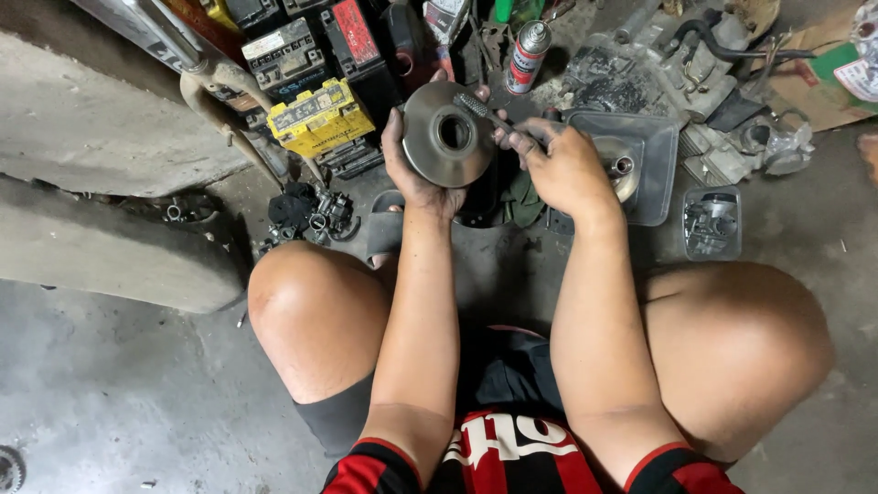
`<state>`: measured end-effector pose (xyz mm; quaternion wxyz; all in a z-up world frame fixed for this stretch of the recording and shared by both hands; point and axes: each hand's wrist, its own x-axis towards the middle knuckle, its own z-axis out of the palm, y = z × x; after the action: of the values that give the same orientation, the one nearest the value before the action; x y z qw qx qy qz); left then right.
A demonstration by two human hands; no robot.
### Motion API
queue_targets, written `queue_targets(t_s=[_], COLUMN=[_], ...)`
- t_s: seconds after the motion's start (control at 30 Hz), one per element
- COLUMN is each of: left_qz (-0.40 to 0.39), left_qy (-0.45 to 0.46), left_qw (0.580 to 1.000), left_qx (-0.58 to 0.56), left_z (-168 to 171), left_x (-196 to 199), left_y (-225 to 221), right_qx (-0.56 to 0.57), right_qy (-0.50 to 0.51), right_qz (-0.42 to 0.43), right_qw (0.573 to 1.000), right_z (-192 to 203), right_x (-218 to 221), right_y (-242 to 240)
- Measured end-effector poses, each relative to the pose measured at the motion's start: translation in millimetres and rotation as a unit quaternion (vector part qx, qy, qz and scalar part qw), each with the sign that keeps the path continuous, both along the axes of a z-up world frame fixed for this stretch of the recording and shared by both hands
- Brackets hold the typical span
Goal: Cleaning the internal surfaces of a motorcycle CVT pulley using a small brush to remove dirt and grime.
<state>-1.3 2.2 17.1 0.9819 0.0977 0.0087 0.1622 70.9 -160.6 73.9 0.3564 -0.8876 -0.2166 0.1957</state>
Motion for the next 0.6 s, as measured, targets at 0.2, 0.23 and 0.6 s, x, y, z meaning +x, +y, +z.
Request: queue_targets(t_s=[0.2,0.23,0.6], left_qz=[0.041,0.043,0.03], left_qy=[-0.012,-0.012,0.048], left_qw=[0.999,0.999,0.998], left_qx=[0.0,-0.001,0.007], left_z=[-9.8,-12.8,-4.7], left_x=[4.2,3.1,1.6], left_y=[2.7,3.0,2.9], right_qx=[-0.038,-0.039,-0.051], right_qy=[0.079,0.08,0.004], right_qz=[-0.01,-0.009,-0.002], right_qw=[0.996,0.996,0.999], right_z=[16.5,17.2,18.8], right_x=[-1.8,-2.7,-1.8], right_y=[1.9,2.5,5.5])
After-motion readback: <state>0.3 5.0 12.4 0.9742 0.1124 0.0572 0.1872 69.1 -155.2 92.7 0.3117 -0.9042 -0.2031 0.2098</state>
